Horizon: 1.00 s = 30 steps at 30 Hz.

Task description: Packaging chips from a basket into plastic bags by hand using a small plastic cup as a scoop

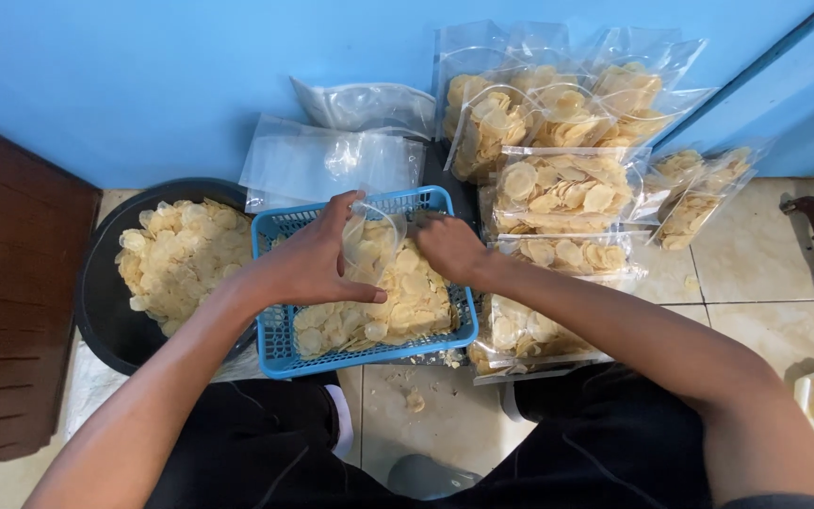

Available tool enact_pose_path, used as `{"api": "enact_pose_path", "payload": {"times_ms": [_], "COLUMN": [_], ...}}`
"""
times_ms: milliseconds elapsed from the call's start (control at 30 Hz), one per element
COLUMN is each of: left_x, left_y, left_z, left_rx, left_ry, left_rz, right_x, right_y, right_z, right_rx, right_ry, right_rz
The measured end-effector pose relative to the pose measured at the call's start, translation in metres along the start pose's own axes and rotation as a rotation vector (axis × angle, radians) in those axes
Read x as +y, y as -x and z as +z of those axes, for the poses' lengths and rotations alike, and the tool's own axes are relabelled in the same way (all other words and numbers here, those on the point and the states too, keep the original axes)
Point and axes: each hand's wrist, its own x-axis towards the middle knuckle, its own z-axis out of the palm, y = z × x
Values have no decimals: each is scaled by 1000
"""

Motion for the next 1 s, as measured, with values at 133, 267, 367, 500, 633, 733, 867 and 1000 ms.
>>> {"api": "enact_pose_path", "payload": {"times_ms": [133, 267, 367, 500, 633, 733, 867, 1000], "left_x": [-7, -12, -10, -11, -3, -3, -1, -3], "left_y": [-3, -10, -9, -7, -3, -2, -1, 0], "left_z": [1, 2, 2, 2, -1, 0, -1, 0], "left_rx": [11, 32, 41, 59, 54, 57, 72, 66], "left_ry": [18, -14, -23, -33, -26, -41, -36, -24], "left_rz": [-16, -4, 15, 5, 13, 8, 21, 25], "right_x": [-10, -3, -4, 7, 6, 8, 3, 0], "right_y": [0, 2, 2, 5, 7, 10, 9, 7], "right_z": [-80, -86, -104, -101, -101, -87, -87, -89], "right_rx": [-188, -124, -92, -39, -41, -60, -90, -78], "right_ry": [-560, -637, -714, -908, -916, -897, -912, -852], "right_rz": [121, 115, 117, 150, 175, 180, 182, 156]}}
